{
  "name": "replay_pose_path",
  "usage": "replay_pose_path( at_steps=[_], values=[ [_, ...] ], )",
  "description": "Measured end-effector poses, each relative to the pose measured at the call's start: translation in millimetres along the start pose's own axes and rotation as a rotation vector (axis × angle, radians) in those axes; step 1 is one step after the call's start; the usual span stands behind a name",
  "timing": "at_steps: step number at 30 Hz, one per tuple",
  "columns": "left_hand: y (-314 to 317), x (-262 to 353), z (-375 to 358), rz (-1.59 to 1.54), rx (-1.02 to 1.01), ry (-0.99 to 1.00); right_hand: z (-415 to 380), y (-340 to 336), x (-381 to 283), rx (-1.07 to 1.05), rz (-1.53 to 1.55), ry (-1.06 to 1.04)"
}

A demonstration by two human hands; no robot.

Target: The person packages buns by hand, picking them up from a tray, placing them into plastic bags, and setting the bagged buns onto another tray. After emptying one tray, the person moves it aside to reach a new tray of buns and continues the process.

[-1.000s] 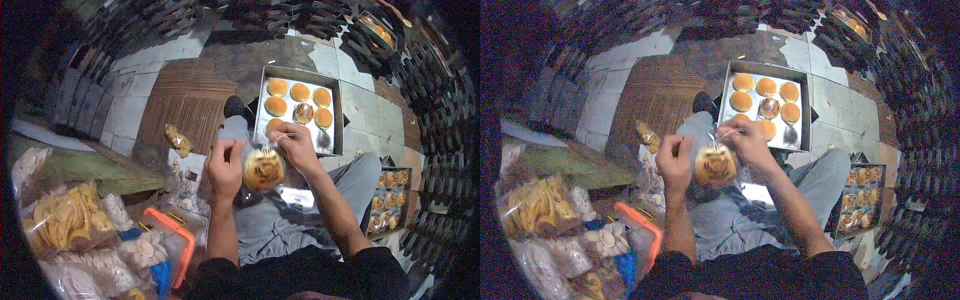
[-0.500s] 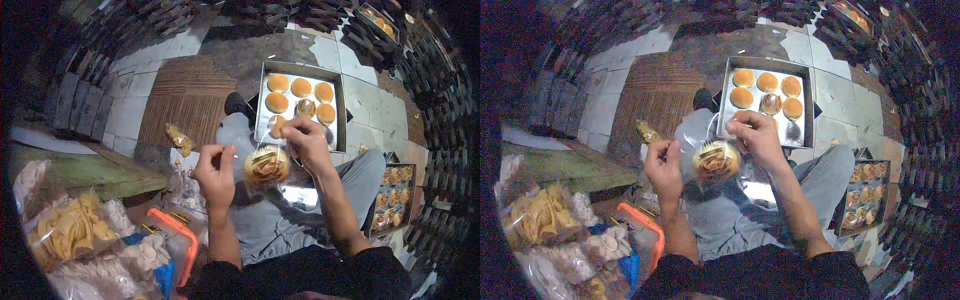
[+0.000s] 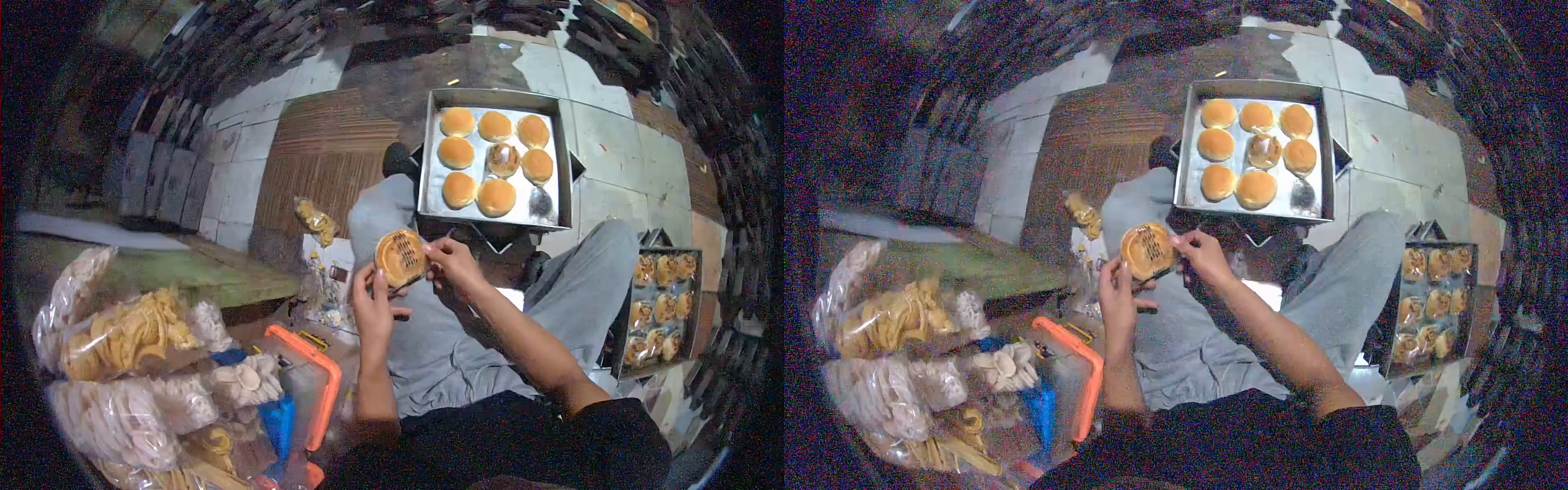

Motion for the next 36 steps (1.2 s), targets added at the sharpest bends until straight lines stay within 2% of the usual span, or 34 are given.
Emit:
replay_pose_path(
  at_steps=[1, 2, 3, 5, 7, 8, 9, 10, 11, 12, 13, 14, 15, 16, 17, 18, 20, 21, 23, 25, 27, 28, 29, 30, 31, 32, 33, 35, 36],
  values=[
    [14.9, 7.0, 1.6, -0.023, -0.058, 0.084, -7.2, -7.9, -7.3, 0.069, 0.151, -0.014],
    [29.9, 0.0, 3.8, 0.114, -0.178, 0.131, -17.6, -14.6, -19.1, 0.14, 0.305, -0.034],
    [44.5, -0.3, 5.6, 0.112, -0.213, 0.137, -27.8, -22.5, -26.0, 0.032, 0.49, 0.023],
    [97.2, 17.4, -9.4, 0.788, -0.423, 0.681, -34.5, -62.4, -33.0, 0.154, 0.158, -0.204],
    [124.5, 10.8, -10.0, 0.666, -0.538, 0.615, -42.4, -94.7, -49.8, 0.201, -0.109, -0.249],
    [134.8, 19.5, -10.8, 0.658, -0.541, 0.653, -48.0, -117.8, -61.8, 0.328, -0.233, -0.207],
    [142.7, 24.5, -9.6, 0.651, -0.54, 0.687, -50.3, -142.0, -68.2, 0.422, -0.207, -0.229],
    [146.9, 19.1, -1.6, 0.57, -0.578, 0.614, -57.2, -161.4, -84.9, 0.46, -0.234, -0.234],
    [147.1, 13.6, 4.5, 0.561, -0.604, 0.607, -62.1, -201.1, -83.4, 0.602, -0.395, -0.137],
    [146.6, 6.0, 13.3, 0.626, -0.631, 0.6, -73.6, -237.8, -88.4, 0.949, -0.888, 0.034],
    [148.5, -0.5, 25.0, 0.688, -0.652, 0.603, -96.7, -232.8, -103.3, 1.029, -1.177, 0.139],
    [145.4, -5.4, 32.2, 0.645, -0.646, 0.631, -110.2, -238.8, -100.2, 0.976, -1.391, 0.257],
    [141.5, -15.0, 37.6, 0.633, -0.656, 0.632, -116.4, -242.0, -85.5, 0.873, -1.471, 0.277],
    [140.8, -38.5, 44.0, 0.769, -0.766, 0.448, -118.8, -237.9, -67.0, 0.763, -1.55, 0.297],
    [139.5, -59.1, 47.6, 0.9, -0.869, 0.256, -122.6, -195.7, -67.1, 0.679, -1.442, 0.356],
    [141.3, -59.2, 45.9, 0.891, -0.872, 0.25, -120.4, -168.9, -49.5, 0.601, -1.392, 0.32],
    [153.5, -62.0, 29.1, 0.919, -1.058, 0.218, -115.7, -111.3, -13.1, 0.429, -1.287, 0.113],
    [153.5, -66.3, 27.5, 0.917, -1.057, 0.212, -116.7, -84.6, -1.1, 0.36, -1.218, 0.019],
    [153.1, -75.1, 16.9, 0.914, -1.129, 0.275, -109.8, -61.7, 37.1, 0.235, -1.602, -0.071],
    [148.3, -65.2, 15.5, 0.918, -1.082, 0.364, -105.0, -63.1, 47.1, 0.247, -1.465, -0.188],
    [137.3, -61.1, 11.3, 0.935, -1.11, 0.159, -117.0, -55.4, 23.9, 0.329, -1.318, -0.216],
    [135.3, -61.4, 10.0, 0.954, -1.107, 0.161, -121.2, -57.3, 23.7, 0.307, -0.979, -0.158],
    [135.6, -65.0, 11.2, 0.882, -1.095, 0.098, -125.3, -60.1, 23.3, 0.308, -0.97, -0.173],
    [136.3, -67.7, 10.6, 0.807, -1.081, 0.036, -130.2, -58.1, 22.6, 0.216, -1.08, -0.219],
    [139.0, -70.2, 5.3, 0.82, -1.078, 0.044, -133.6, -56.0, 21.4, 0.125, -1.189, -0.266],
    [145.0, -60.0, 0.3, 0.67, -0.987, 0.219, -131.5, -59.0, 5.6, 0.112, -1.069, -0.122],
    [145.9, -47.8, -4.2, 0.519, -0.895, 0.386, -132.4, -63.5, -16.8, 0.116, -1.062, -0.135],
    [151.3, -37.6, -5.2, 0.607, -0.947, 0.48, -148.2, -67.4, -81.2, 0.23, -1.102, -0.585],
    [155.0, -30.7, -5.6, 0.68, -0.995, 0.562, -152.2, -68.3, -97.9, 0.228, -1.093, -0.538]
  ],
)
Point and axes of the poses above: each hand's wrist, its own z-axis towards the middle knuckle, its own y-axis out of the palm, x = y × z, the point moved 6 cm from there along z, towards the middle knuckle, and after that the axes turned 7 degrees about -x, right-handed, at the moved point
